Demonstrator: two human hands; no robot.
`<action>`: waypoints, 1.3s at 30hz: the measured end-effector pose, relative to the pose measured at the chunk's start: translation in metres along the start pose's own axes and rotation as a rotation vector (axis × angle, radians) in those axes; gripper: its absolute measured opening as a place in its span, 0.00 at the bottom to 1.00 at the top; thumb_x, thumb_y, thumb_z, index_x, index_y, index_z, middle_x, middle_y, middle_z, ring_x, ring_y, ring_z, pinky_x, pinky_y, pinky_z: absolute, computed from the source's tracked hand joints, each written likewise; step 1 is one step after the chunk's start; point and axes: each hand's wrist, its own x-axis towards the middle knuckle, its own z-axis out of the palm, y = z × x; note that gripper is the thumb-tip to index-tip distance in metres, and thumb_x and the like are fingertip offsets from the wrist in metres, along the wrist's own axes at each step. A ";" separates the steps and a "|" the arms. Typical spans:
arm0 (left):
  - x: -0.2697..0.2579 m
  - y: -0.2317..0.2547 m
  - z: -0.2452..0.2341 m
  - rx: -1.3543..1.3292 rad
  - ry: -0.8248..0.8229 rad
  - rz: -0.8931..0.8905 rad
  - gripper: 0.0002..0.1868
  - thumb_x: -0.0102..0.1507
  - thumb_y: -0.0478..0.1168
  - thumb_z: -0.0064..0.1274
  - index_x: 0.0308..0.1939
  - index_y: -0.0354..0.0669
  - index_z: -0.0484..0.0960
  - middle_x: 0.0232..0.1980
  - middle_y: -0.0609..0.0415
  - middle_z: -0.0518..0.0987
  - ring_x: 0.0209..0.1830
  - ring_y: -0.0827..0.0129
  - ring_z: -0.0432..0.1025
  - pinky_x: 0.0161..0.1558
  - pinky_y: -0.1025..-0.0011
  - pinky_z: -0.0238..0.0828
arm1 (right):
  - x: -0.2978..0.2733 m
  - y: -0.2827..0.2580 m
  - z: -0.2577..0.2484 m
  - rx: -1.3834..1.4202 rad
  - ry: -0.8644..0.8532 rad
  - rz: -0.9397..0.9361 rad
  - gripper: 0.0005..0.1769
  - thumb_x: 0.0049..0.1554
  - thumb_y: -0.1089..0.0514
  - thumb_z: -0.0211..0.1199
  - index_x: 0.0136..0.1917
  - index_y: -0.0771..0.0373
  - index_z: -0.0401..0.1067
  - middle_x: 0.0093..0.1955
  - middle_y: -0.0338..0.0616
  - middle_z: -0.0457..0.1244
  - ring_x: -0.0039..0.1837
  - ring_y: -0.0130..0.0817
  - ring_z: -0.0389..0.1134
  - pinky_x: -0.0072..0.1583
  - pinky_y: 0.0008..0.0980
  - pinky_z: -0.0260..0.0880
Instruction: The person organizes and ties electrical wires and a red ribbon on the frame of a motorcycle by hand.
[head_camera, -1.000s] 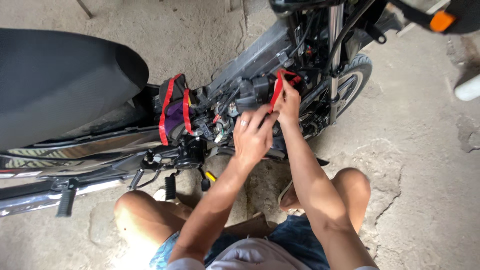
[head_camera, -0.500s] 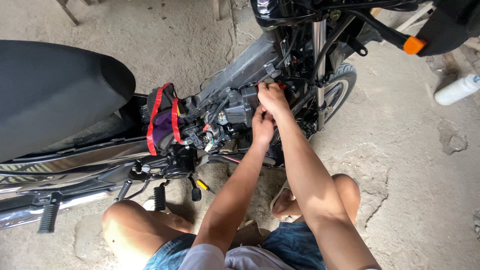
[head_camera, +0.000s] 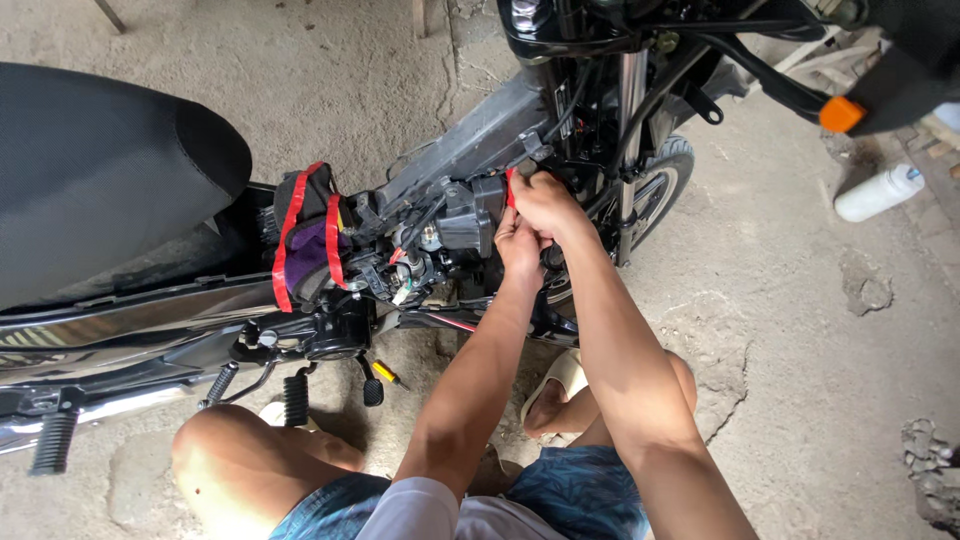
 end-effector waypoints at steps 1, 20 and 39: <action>0.002 0.000 0.004 -0.028 0.058 -0.010 0.15 0.68 0.38 0.50 0.58 0.39 0.80 0.40 0.57 0.83 0.31 0.78 0.75 0.29 0.77 0.72 | -0.003 -0.002 -0.001 0.020 0.006 0.006 0.38 0.63 0.34 0.44 0.57 0.74 0.71 0.55 0.66 0.68 0.56 0.53 0.73 0.56 0.46 0.73; -0.003 0.022 0.016 1.100 0.393 -0.146 0.30 0.57 0.60 0.57 0.42 0.33 0.87 0.44 0.34 0.84 0.45 0.45 0.81 0.49 0.55 0.77 | -0.097 0.034 0.005 -0.161 0.504 -0.245 0.24 0.59 0.43 0.58 0.62 0.59 0.75 0.39 0.53 0.71 0.45 0.55 0.73 0.49 0.50 0.72; -0.067 0.063 -0.009 0.880 0.465 -0.206 0.25 0.61 0.52 0.57 0.38 0.25 0.86 0.38 0.36 0.84 0.33 0.55 0.77 0.37 0.60 0.73 | -0.052 0.105 0.060 0.932 0.141 -0.009 0.16 0.64 0.47 0.61 0.55 0.61 0.79 0.30 0.33 0.61 0.29 0.20 0.58 0.31 0.22 0.57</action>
